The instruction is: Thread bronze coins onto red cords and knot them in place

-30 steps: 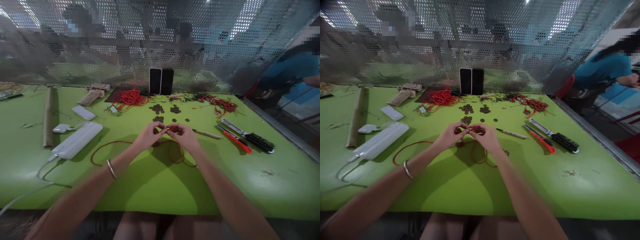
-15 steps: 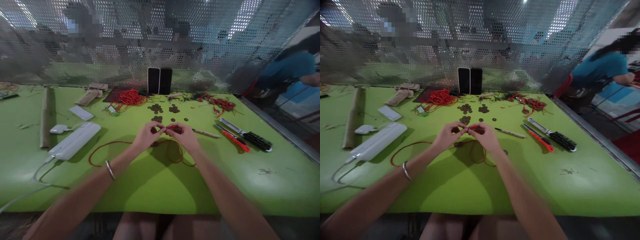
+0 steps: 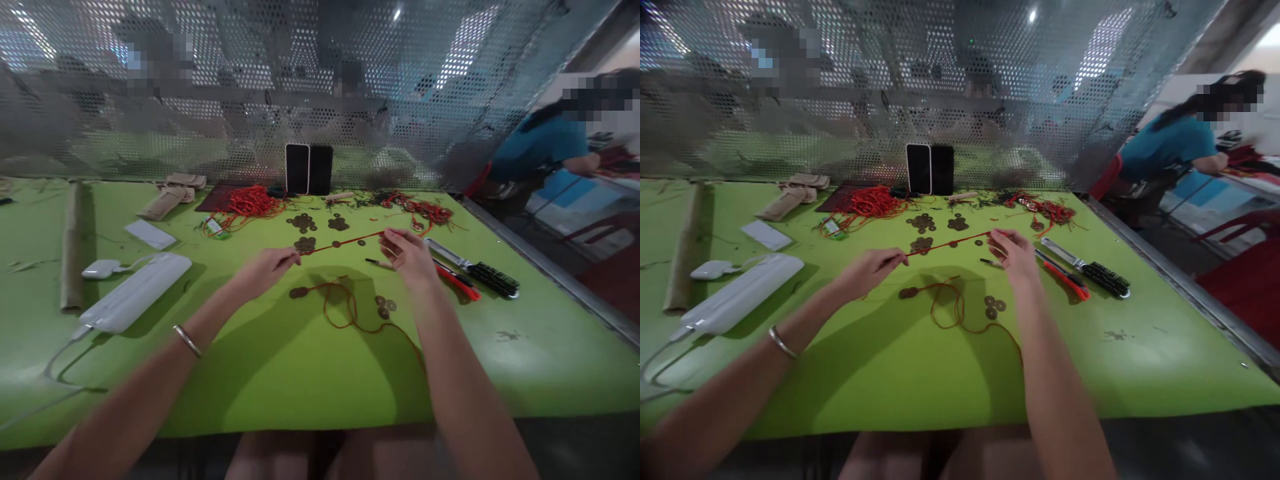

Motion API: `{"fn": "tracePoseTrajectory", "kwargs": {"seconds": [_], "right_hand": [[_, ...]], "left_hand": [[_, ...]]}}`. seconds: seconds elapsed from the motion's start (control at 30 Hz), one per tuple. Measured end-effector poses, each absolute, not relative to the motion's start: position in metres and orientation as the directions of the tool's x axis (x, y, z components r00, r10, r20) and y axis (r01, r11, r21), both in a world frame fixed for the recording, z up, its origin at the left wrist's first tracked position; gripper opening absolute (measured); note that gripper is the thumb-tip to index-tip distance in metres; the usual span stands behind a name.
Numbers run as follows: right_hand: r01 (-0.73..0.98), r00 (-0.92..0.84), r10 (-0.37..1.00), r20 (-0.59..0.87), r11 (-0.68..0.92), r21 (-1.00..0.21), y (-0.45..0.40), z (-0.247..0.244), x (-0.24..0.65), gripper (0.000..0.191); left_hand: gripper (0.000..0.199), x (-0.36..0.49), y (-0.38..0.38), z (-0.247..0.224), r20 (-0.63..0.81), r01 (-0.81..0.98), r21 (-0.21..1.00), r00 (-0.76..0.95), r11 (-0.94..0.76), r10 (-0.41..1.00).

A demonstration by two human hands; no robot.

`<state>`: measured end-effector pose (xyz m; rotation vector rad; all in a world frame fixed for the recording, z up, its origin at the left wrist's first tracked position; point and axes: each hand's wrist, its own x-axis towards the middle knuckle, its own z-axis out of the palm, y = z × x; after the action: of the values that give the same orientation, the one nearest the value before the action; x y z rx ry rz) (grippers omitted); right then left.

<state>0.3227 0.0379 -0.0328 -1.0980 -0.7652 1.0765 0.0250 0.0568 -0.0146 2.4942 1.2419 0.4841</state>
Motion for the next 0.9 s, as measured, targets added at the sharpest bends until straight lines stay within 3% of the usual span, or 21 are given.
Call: {"fn": "tracePoseTrajectory", "kwargs": {"seconds": [0.2, 0.47, 0.7, 0.9], "right_hand": [[-0.114, 0.371, 0.926, -0.070, -0.030, -0.993, 0.036, -0.034, 0.350, 0.014], [0.305, 0.139, 0.964, -0.228, -0.261, -0.916, 0.031, -0.046, 0.344, 0.013], [0.530, 0.175, 0.974, -0.147, -0.219, -0.819, 0.038, -0.060, 0.358, 0.024], [0.724, 0.220, 0.975, -0.017, -0.175, -0.667, 0.039, -0.054, 0.365, 0.015]], "left_hand": [[0.035, -0.036, 0.080, -0.023, 0.104, 0.737, 0.399, 0.554, -0.545, 0.826], [0.035, -0.076, 0.088, -0.034, -0.038, 0.787, 0.350, 0.553, -0.508, 0.832], [0.027, -0.067, 0.082, -0.036, 0.006, 0.814, 0.336, 0.501, -0.474, 0.865], [0.022, -0.064, 0.079, -0.038, -0.054, 0.832, 0.285, 0.510, -0.476, 0.858]]}}
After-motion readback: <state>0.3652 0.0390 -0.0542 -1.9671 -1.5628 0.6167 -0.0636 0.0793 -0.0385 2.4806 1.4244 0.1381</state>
